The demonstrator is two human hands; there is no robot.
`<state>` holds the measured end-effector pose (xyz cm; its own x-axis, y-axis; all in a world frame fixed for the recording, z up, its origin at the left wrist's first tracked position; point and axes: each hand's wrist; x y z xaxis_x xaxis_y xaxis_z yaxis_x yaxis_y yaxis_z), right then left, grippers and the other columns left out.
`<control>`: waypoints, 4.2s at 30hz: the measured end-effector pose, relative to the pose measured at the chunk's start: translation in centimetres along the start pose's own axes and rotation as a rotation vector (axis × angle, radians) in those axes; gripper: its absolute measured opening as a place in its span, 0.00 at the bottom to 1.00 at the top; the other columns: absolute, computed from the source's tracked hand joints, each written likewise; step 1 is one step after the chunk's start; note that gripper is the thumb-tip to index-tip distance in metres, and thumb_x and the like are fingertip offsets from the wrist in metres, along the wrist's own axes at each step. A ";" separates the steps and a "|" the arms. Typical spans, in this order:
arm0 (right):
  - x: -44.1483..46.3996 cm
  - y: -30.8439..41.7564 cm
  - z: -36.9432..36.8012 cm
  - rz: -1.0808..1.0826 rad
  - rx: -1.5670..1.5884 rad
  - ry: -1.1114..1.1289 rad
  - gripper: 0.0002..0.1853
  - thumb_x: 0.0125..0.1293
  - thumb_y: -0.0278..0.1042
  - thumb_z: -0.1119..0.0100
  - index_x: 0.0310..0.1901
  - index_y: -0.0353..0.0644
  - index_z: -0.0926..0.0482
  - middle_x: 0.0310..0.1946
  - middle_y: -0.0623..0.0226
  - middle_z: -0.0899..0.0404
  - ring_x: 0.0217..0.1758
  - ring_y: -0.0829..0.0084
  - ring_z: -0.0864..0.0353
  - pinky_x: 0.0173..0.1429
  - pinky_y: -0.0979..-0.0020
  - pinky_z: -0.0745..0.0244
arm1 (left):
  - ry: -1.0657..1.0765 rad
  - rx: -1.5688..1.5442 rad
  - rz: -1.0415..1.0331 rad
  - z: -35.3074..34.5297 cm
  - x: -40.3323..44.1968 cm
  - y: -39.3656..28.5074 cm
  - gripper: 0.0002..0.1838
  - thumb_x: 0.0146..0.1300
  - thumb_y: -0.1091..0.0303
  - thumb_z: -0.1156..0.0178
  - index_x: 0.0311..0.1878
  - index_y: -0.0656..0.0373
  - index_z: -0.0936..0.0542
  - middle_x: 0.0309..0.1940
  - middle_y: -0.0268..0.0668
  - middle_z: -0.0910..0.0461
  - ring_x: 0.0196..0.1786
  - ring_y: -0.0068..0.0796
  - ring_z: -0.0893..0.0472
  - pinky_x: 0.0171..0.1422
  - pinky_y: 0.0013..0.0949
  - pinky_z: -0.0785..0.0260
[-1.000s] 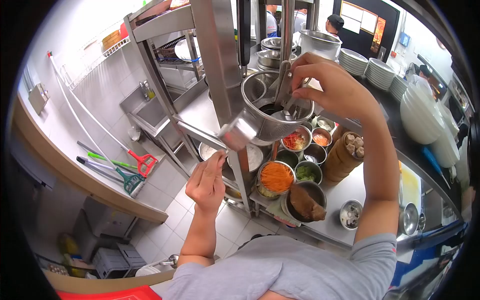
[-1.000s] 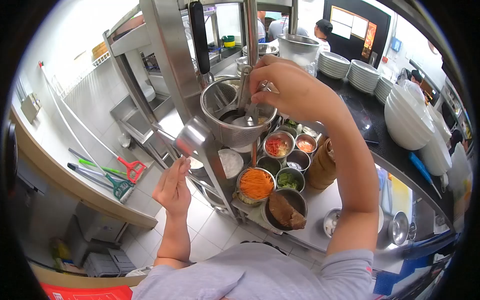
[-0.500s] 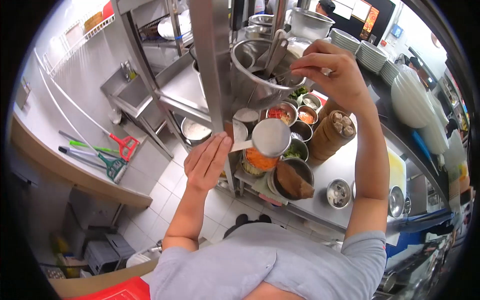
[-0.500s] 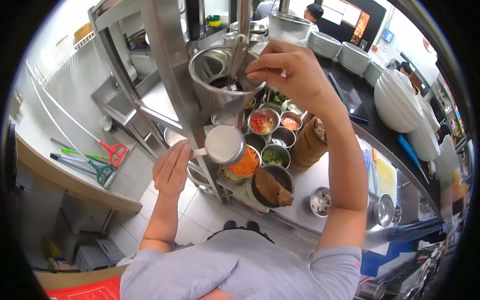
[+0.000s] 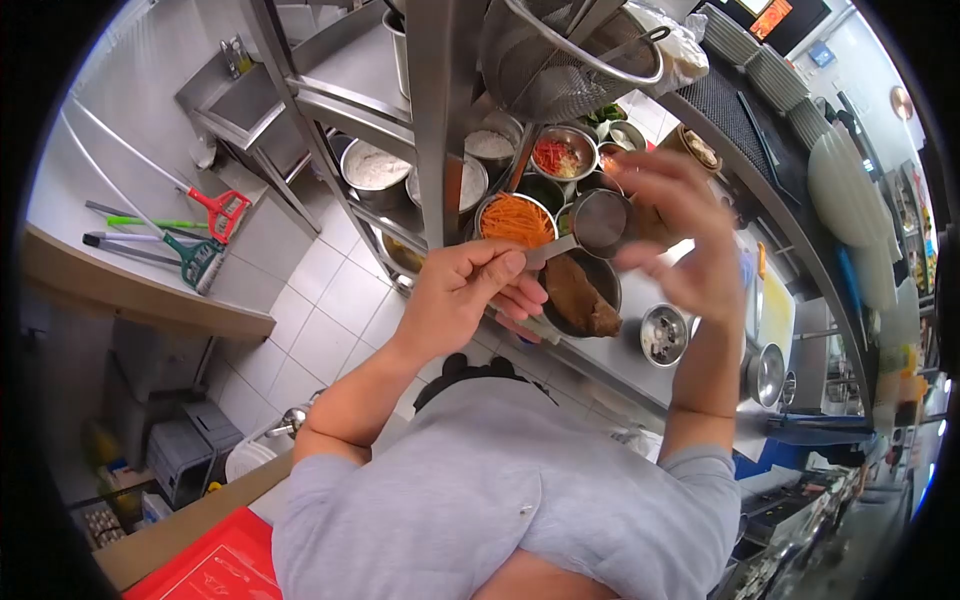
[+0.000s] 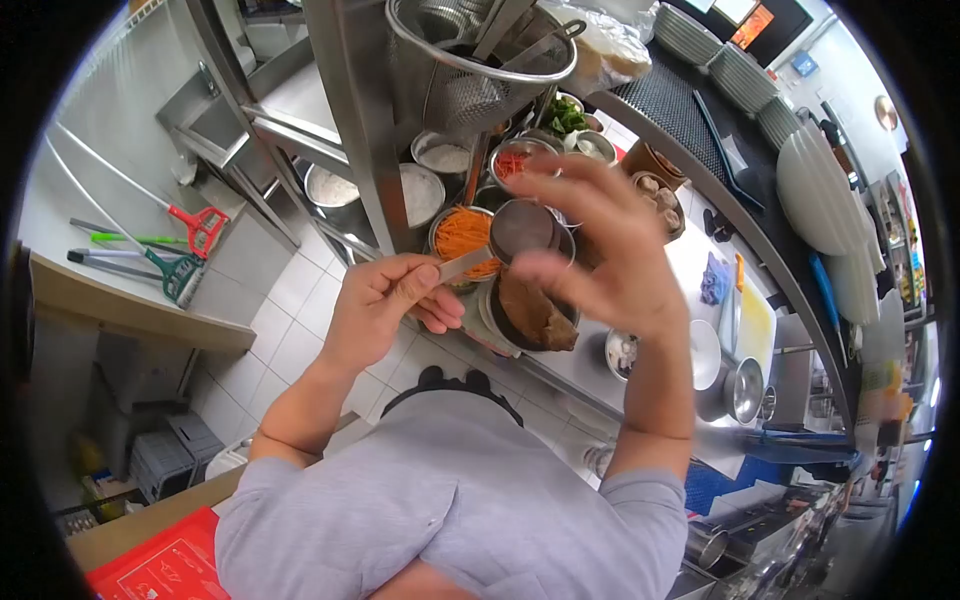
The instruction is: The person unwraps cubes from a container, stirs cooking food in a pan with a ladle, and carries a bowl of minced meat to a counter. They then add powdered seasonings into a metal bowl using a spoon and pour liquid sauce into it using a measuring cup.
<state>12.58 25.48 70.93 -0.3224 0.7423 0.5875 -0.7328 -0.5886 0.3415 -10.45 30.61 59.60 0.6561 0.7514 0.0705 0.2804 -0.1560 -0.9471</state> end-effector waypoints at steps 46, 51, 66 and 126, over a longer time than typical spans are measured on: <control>-59.8 11.2 3.6 -1.335 -0.679 -0.060 0.34 0.60 0.42 0.41 0.69 0.49 0.36 0.76 0.58 0.51 0.81 0.51 0.58 0.75 0.33 0.61 | 1.044 0.190 0.819 -43.6 -8.2 31.9 0.12 0.70 0.71 0.43 0.50 0.72 0.23 0.35 0.43 0.16 0.33 0.27 0.18 0.40 0.24 0.25; -71.0 15.0 8.9 -1.327 -0.724 -0.126 0.35 0.60 0.40 0.39 0.69 0.47 0.36 0.75 0.54 0.49 0.81 0.50 0.59 0.77 0.36 0.64 | 1.360 0.359 0.782 -56.0 -12.3 34.9 0.12 0.72 0.70 0.47 0.48 0.71 0.22 0.33 0.40 0.18 0.33 0.25 0.19 0.40 0.26 0.26; -97.6 19.3 30.3 -1.654 -0.684 -0.881 0.42 0.53 0.39 0.32 0.71 0.49 0.38 0.68 0.53 0.35 0.73 0.54 0.38 0.74 0.54 0.45 | 1.507 0.295 0.791 -83.4 -12.3 49.0 0.13 0.72 0.69 0.46 0.48 0.71 0.23 0.38 0.46 0.17 0.37 0.29 0.16 0.44 0.27 0.23; -67.3 -8.6 22.0 -1.044 0.324 -0.577 0.33 0.59 0.28 0.30 0.64 0.36 0.34 0.58 0.58 0.27 0.60 0.67 0.26 0.63 0.66 0.30 | -0.131 0.294 0.382 -39.3 -2.2 32.5 0.14 0.71 0.65 0.45 0.48 0.67 0.18 0.33 0.38 0.15 0.37 0.23 0.17 0.43 0.26 0.26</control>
<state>53.78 -26.48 44.59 0.6991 0.7024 0.1339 -0.2713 0.0873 0.9585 24.74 -1.31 40.92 0.5745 0.7531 -0.3206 -0.1845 -0.2625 -0.9471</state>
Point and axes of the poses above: each hand's wrist, its own x-axis towards the middle knuckle, its own z-axis out of the back of the hand, y = z × x
